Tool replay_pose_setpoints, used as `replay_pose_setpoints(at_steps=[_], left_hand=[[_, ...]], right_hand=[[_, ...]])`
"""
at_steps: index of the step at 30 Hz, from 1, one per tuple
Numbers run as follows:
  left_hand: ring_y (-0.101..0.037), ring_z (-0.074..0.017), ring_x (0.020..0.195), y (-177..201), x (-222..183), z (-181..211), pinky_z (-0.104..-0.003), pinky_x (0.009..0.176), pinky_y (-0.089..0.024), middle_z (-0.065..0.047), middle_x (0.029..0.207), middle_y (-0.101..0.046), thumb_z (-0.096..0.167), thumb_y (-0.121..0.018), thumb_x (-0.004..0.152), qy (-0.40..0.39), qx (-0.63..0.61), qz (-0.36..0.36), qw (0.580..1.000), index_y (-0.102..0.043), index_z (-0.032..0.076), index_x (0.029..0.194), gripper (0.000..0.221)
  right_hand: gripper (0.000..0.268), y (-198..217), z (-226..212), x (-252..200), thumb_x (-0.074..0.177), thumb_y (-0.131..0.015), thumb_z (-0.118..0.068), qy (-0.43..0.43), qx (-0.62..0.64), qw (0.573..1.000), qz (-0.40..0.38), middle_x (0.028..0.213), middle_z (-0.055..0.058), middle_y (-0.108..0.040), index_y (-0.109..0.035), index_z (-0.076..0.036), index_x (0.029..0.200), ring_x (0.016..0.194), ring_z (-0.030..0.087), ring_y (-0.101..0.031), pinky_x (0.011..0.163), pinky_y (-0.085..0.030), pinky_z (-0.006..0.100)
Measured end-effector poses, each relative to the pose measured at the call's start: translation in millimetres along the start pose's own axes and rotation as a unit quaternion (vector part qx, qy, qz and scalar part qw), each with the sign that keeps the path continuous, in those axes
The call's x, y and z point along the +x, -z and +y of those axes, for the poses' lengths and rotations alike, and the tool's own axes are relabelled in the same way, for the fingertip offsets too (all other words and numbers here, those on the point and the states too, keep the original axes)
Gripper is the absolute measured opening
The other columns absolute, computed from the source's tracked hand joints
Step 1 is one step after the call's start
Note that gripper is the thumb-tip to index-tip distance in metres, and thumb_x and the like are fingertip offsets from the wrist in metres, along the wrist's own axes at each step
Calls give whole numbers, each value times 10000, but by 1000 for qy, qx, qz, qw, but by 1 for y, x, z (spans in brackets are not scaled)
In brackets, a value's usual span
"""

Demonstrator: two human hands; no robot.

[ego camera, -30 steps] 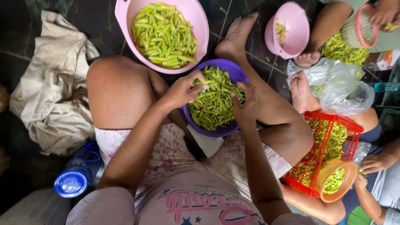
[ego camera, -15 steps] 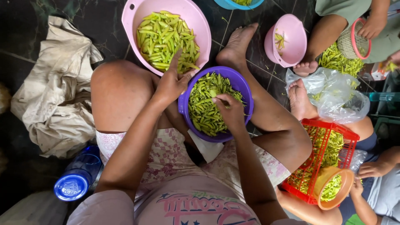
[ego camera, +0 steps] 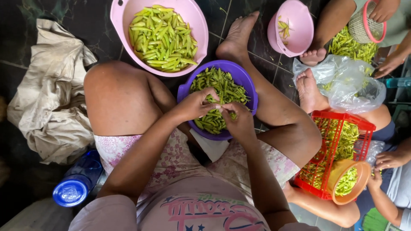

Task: The person is sitting on the floor, picking up green beans from one container, snapping off the ends, and placing the cleaned beans into a separate bowl.

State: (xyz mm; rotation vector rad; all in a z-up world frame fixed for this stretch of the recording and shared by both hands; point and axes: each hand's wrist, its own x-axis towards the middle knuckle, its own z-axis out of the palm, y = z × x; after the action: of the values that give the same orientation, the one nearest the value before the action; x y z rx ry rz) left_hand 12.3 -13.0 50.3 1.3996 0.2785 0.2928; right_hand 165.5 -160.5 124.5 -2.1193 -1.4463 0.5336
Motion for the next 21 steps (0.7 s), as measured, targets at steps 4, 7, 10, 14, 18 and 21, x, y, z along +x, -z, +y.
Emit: replay_pose_setpoints(at_steps=[4,7,10,14,18,21], left_hand=[[-490,-91,417,0,-2,5,-293,487,-404,-20,560,-623,99,-531,1091,-16,5,6,1000,-548,39,1228,151],[-480,-81,436,4,-6,5,-278,521,-403,-27,555,-620,149,-582,1087,-2,-64,3,998,-544,13,1195,178],[-437,-71,417,10,-9,6,-261,500,-389,-17,522,-581,143,-563,1099,-16,-113,-20,993,-556,-7,1151,159],[-445,-62,386,29,-13,12,-212,463,-388,9,520,-568,155,-595,1084,-63,-184,22,981,-597,16,1120,143],[-411,-24,360,43,-19,16,-170,462,-385,1,483,-492,118,-547,1100,-134,-271,109,947,-535,41,1130,84],[-401,-25,363,49,-17,21,-166,474,-390,-20,471,-491,127,-535,1111,-136,-284,153,937,-538,48,1114,78]], right_hand=[[86,1,-23,-2,999,-763,-58,22,35,999,5,869,170,-726,-740,4,1054,861,327,-730,773,-570,489],[42,3,-33,-3,1026,-706,-25,45,66,997,-5,864,160,-698,-725,-10,1060,883,340,-715,812,-568,518],[69,1,-25,-6,1071,-667,-64,61,73,995,-18,926,133,-700,-715,-40,1115,987,335,-706,868,-564,529],[212,2,-10,10,1139,-532,-128,68,23,997,-6,1035,163,-692,-679,-29,1255,1090,400,-661,954,-530,602],[370,-3,-13,40,1172,-487,-235,76,-70,995,-13,1309,248,-569,-568,-37,1473,1212,525,-573,1053,-452,717],[354,-31,-12,58,1121,-636,-249,55,-47,997,-40,1187,210,-645,-599,-36,1401,1104,424,-696,936,-593,616]])
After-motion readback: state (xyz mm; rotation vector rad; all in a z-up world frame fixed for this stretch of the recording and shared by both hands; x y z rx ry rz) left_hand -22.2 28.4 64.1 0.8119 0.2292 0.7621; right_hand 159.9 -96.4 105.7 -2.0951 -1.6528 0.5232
